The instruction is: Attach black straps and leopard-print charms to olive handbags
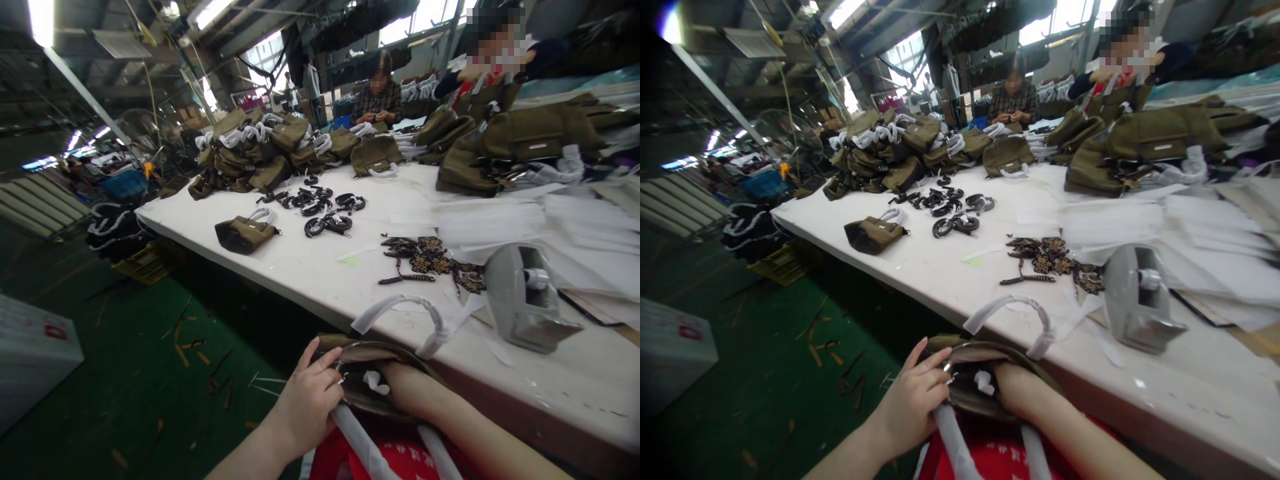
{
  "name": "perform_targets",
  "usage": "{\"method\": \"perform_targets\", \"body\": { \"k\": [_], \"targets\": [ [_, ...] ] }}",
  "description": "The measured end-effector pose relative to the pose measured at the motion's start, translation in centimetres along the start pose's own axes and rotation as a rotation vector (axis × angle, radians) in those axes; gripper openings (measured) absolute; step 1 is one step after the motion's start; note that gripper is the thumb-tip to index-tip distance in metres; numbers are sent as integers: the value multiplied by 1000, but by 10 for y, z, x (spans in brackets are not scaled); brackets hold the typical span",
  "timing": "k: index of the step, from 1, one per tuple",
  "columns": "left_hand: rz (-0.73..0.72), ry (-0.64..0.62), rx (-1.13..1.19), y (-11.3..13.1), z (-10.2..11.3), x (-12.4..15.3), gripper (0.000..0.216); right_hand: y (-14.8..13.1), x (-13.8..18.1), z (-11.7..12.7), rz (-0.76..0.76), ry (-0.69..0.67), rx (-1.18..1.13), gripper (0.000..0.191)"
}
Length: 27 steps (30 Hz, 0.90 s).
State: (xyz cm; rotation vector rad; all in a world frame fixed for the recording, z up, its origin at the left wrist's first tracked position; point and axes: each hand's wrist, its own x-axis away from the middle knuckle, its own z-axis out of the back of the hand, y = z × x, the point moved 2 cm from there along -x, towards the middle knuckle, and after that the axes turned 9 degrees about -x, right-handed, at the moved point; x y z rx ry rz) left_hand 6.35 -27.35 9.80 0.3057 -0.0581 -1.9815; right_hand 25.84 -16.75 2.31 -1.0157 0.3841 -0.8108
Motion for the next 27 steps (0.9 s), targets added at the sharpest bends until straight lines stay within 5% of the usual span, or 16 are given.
{"method": "perform_targets", "body": {
  "k": [3,6,9,12,15,19,27],
  "targets": [
    [-17,84,-73,-5,5,6,17,-25,9,15,43,-128,38,49],
    [-102,207,-231,-5,10,14,25,-47,24,36,138,-161,22,21],
    [-179,332,-366,-1,12,23,30,-42,39,59,108,139,141,27],
    [-23,423,-389,-2,9,28,29,-14,48,74,-147,340,335,37],
    [148,335,-267,-10,2,24,23,12,48,72,-293,215,285,41],
    [113,115,-32,-18,2,9,27,16,38,60,-166,78,60,46],
    [239,160,225,-17,43,-4,16,-19,16,73,-139,-7,-8,31]
  ]
}}
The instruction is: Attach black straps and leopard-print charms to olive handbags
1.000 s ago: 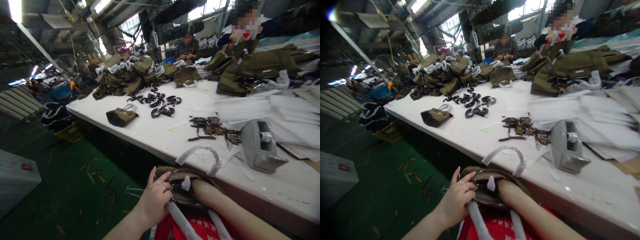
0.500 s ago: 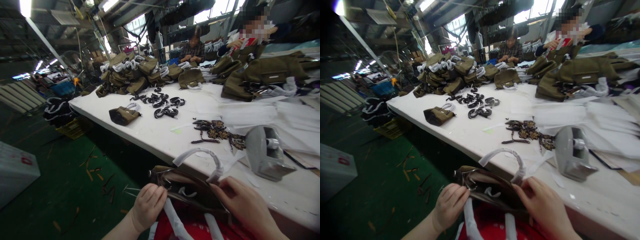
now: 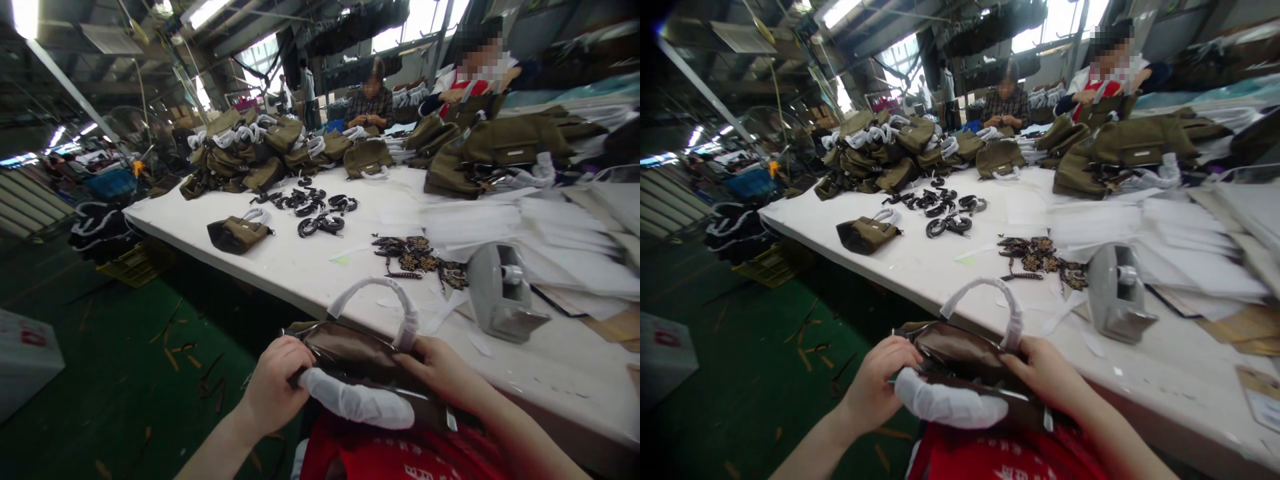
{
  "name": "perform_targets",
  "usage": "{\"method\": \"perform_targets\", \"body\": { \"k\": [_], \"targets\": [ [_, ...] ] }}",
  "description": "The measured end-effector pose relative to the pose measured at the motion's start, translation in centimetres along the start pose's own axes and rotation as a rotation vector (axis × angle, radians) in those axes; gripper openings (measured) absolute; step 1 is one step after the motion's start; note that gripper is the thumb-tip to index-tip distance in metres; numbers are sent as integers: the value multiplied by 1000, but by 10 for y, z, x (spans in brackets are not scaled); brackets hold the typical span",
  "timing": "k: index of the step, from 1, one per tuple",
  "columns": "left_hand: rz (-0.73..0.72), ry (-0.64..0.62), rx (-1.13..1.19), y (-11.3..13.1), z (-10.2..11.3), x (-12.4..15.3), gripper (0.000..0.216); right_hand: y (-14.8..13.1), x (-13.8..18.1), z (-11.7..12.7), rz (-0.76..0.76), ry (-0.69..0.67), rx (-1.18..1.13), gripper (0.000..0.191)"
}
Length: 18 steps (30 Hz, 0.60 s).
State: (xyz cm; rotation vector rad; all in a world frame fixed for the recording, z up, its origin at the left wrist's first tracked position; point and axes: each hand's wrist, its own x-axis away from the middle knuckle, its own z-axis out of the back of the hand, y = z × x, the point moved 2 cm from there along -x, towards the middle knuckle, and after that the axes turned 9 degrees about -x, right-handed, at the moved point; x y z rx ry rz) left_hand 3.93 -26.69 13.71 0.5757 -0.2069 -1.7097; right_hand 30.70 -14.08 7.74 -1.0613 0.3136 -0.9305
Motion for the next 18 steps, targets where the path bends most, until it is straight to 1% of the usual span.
{"method": "perform_targets", "body": {
  "k": [2,4,7,9,12,15,18],
  "targets": [
    [42,-2,7,-6,-4,-4,10,-1,-6,3,-39,-38,-27,31],
    [115,-12,-18,-19,-17,-11,2,0,-14,6,-42,-48,-74,29],
    [284,8,-23,-43,-41,-24,13,7,-19,16,-19,-9,-124,38],
    [399,40,26,-58,-54,-35,16,15,-16,26,-6,80,-135,43],
    [513,60,100,-72,-70,-50,23,33,-5,39,-13,252,-125,42],
    [588,85,155,-75,-84,-63,31,52,10,43,-54,373,-151,44],
    [641,109,207,-71,-92,-68,38,62,26,42,-61,456,-152,44]
  ]
}}
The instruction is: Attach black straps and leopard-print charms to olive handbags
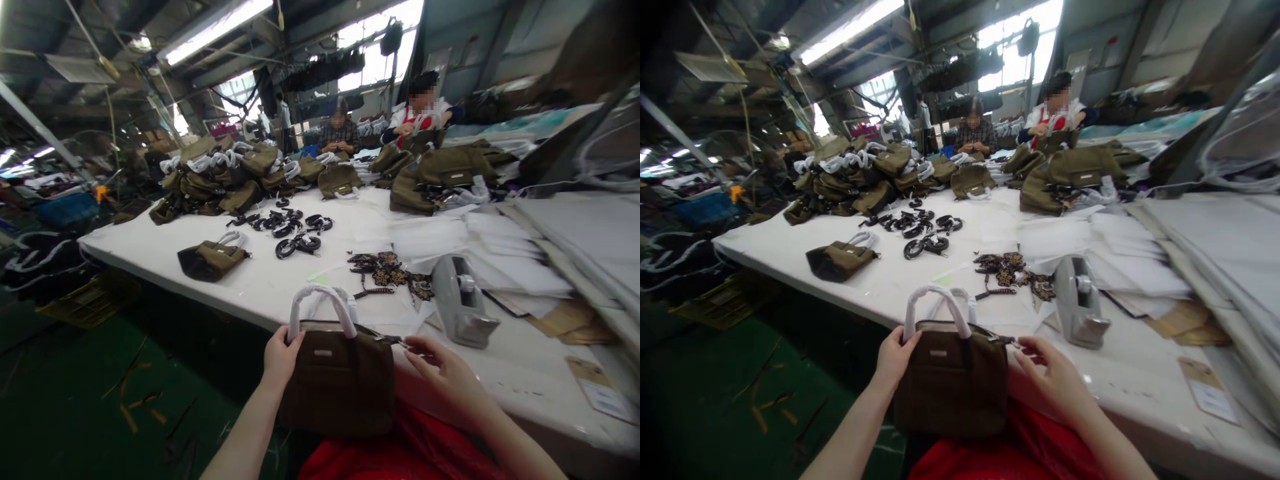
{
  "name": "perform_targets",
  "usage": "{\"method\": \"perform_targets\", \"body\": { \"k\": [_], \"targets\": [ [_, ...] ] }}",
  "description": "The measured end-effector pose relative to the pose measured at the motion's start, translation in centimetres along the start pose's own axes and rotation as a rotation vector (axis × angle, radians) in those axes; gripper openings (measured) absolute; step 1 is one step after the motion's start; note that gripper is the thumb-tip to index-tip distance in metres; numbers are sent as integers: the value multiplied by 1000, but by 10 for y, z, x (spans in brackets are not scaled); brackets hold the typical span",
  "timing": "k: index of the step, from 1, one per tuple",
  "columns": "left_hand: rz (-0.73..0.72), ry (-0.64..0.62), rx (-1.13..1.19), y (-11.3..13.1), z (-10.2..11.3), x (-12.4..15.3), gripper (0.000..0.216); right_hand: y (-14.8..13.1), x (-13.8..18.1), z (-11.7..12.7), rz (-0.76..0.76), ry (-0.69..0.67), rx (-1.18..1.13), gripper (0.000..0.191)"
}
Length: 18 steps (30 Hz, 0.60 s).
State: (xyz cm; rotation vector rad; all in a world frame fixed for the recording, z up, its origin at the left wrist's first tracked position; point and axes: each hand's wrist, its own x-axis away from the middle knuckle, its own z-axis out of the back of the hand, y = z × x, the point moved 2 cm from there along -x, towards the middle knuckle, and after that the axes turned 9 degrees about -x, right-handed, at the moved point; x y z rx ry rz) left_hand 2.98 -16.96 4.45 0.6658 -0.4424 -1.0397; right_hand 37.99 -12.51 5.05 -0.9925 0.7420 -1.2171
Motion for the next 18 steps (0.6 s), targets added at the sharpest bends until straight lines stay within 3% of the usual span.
{"method": "perform_targets", "body": {
  "k": [3,6,8,11,14,18],
  "targets": [
    [59,4,54,-1,-2,2,44,1,10,8,33,30,40,38],
    [173,-80,219,-6,-4,5,52,3,9,15,63,45,65,35],
    [193,-142,302,-4,-6,6,54,5,-2,19,74,58,130,36],
    [127,-156,207,1,-11,6,50,5,-39,19,69,74,276,38],
    [-32,-18,38,4,-14,7,43,0,-88,8,80,58,366,35],
    [-185,233,-58,0,-10,19,59,-8,-140,-18,92,-19,458,38]
  ]
}}
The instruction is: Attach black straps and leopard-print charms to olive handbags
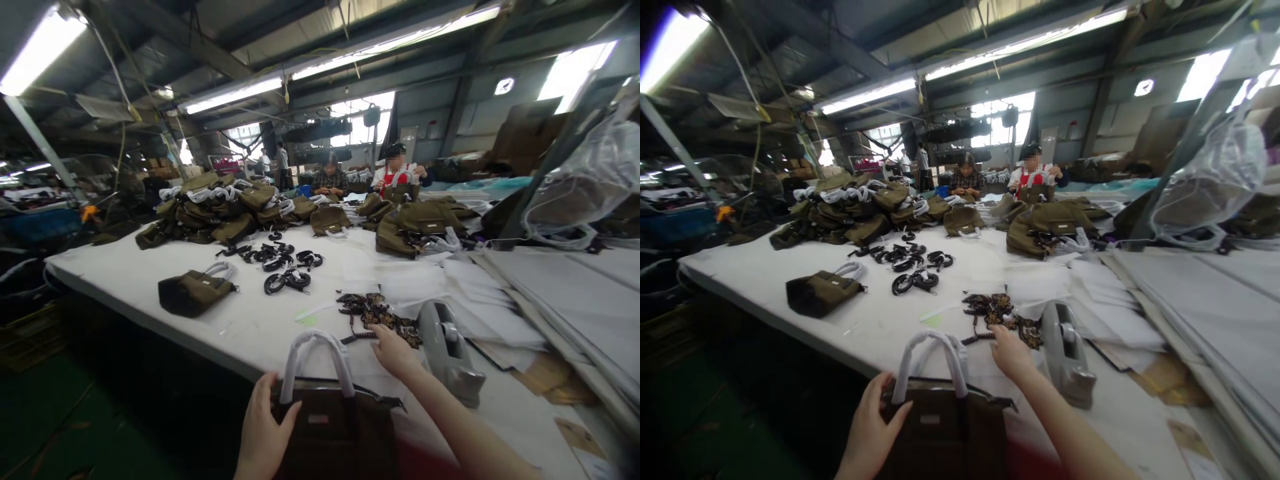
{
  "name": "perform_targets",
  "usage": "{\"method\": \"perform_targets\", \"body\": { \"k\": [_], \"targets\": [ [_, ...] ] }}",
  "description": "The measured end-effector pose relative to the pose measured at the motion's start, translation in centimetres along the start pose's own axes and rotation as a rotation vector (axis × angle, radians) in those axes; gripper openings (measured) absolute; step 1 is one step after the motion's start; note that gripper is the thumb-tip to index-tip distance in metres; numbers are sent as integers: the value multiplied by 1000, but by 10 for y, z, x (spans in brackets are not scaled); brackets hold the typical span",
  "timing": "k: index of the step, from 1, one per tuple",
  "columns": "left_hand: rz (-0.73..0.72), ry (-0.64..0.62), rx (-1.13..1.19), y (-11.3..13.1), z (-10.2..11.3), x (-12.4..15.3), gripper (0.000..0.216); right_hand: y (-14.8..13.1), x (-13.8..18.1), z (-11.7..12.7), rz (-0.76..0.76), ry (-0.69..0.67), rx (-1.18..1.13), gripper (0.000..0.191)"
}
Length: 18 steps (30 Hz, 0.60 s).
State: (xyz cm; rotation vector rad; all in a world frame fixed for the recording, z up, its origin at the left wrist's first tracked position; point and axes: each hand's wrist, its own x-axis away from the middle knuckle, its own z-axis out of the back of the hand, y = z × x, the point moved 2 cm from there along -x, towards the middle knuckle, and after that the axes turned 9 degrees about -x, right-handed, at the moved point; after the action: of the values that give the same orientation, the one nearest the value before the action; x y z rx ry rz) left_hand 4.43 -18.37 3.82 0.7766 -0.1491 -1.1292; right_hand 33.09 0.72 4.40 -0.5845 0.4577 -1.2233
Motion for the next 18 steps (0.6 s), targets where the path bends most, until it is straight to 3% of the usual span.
{"method": "perform_targets", "body": {
  "k": [4,8,11,14,18],
  "targets": [
    [-110,154,9,6,20,16,50,-8,-20,-12,-37,-31,27,17],
    [-205,211,40,19,38,30,35,-16,-19,6,-65,-5,-90,14],
    [-212,108,101,33,43,37,28,-33,-3,33,-33,-7,-297,24],
    [-221,-61,214,57,46,40,23,-64,35,56,16,-27,-529,37],
    [-324,-265,450,102,49,41,37,-108,95,58,26,-180,-1038,32]
  ]
}}
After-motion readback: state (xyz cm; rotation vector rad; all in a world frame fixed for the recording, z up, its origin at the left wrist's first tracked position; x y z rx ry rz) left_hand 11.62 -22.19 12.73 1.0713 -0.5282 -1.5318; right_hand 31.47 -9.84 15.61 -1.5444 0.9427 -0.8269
